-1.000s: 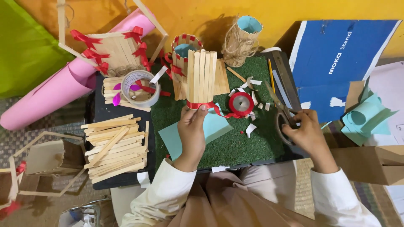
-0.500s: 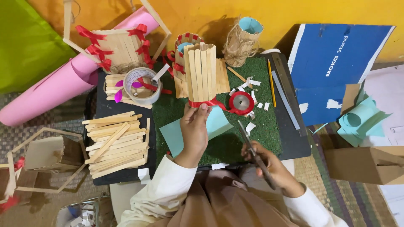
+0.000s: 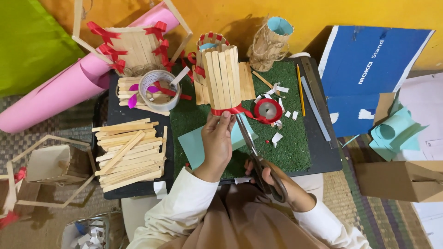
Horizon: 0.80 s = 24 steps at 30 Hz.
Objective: Wrapping red decorative ribbon around a popsicle stick structure to create a handmade craft item.
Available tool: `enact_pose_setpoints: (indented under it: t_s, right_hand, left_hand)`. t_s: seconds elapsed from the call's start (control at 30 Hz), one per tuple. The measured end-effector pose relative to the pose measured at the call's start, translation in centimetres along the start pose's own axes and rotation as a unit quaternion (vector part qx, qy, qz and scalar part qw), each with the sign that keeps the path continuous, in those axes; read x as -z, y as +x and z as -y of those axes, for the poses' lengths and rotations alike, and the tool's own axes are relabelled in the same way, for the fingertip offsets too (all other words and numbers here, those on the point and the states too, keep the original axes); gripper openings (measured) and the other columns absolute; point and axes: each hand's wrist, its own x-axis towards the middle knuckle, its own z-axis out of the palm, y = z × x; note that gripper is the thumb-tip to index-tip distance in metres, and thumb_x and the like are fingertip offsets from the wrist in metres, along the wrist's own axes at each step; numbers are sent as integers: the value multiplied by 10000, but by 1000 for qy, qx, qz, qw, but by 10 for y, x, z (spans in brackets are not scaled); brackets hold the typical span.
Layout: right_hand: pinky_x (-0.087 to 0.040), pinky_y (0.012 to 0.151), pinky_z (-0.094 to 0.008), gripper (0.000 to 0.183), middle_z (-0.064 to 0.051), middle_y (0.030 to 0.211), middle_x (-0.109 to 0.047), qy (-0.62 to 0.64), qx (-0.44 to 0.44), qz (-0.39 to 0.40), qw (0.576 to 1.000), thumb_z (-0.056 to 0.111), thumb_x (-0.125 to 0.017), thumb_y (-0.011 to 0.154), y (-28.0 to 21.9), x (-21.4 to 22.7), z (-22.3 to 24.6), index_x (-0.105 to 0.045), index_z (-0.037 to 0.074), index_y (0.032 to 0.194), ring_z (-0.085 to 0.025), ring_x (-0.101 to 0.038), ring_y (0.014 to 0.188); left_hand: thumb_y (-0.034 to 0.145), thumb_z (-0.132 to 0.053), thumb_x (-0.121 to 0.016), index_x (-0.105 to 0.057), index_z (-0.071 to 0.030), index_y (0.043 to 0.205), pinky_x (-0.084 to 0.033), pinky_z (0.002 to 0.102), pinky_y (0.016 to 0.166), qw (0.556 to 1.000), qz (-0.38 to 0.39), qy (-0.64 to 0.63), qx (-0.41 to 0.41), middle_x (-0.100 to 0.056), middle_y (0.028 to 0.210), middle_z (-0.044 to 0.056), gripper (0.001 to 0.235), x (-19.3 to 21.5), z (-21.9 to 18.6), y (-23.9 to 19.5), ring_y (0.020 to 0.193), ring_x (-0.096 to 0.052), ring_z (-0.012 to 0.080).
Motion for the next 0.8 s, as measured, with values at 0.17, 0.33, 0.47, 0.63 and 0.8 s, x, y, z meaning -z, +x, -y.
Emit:
enact_pose_setpoints:
  t_s: [0.17, 0.33, 0.47, 0.63, 0.8]
  right_hand:
    - [-530, 775, -336, 880, -162, 1022, -688, 4, 16, -2, 1000, 760, -521, 766, 0, -5, 5, -674, -19, 1144, -238, -646, 870]
    - [-484, 743, -295, 781, -125, 962, -668, -27, 49, -18, 998, 722, -489, 837, 2, -15, 9, -658, 6, 1099, -205, -621, 824]
    - [-467, 773, -292, 788, -110, 1016, -643, -37, 75, -16, 996, 697, -493, 863, 0, -22, 15, -613, -8, 1195, -184, -574, 870]
    - [-432, 727, -285, 848, -83, 934, -609, -71, 123, -10, 990, 805, -452, 846, 5, -25, 16, -621, 10, 1086, -173, -543, 819]
    - [-382, 678, -273, 928, -51, 879, -572, -78, 137, -32, 987, 868, -465, 794, 8, -23, 0, -593, 0, 1097, -146, -490, 774]
  left_hand:
    - [970, -163, -673, -674, 75, 1123, -473, 384, 1121, 1000, 8, -14, 5, -500, 1327, 88, 283, -3, -1, -1, 1161, -602, 224]
    - [981, -97, -653, -691, 51, 1057, -498, 340, 1060, 998, -10, -55, 28, -610, 1190, 58, 170, 0, 3, -4, 1028, -638, 164]
    - [960, -147, -686, -687, -6, 1094, -483, 354, 1065, 996, -34, -73, 49, -695, 1097, 102, 195, -9, -6, -13, 1050, -652, 184]
    - [946, -168, -694, -677, 25, 1064, -476, 378, 1088, 995, -57, -59, 57, -691, 1079, 127, 228, -15, -8, -21, 1048, -651, 201]
    - [940, -147, -710, -690, 23, 953, -497, 344, 1032, 994, -55, -78, 45, -678, 1037, 99, 171, -19, -9, -27, 997, -644, 183]
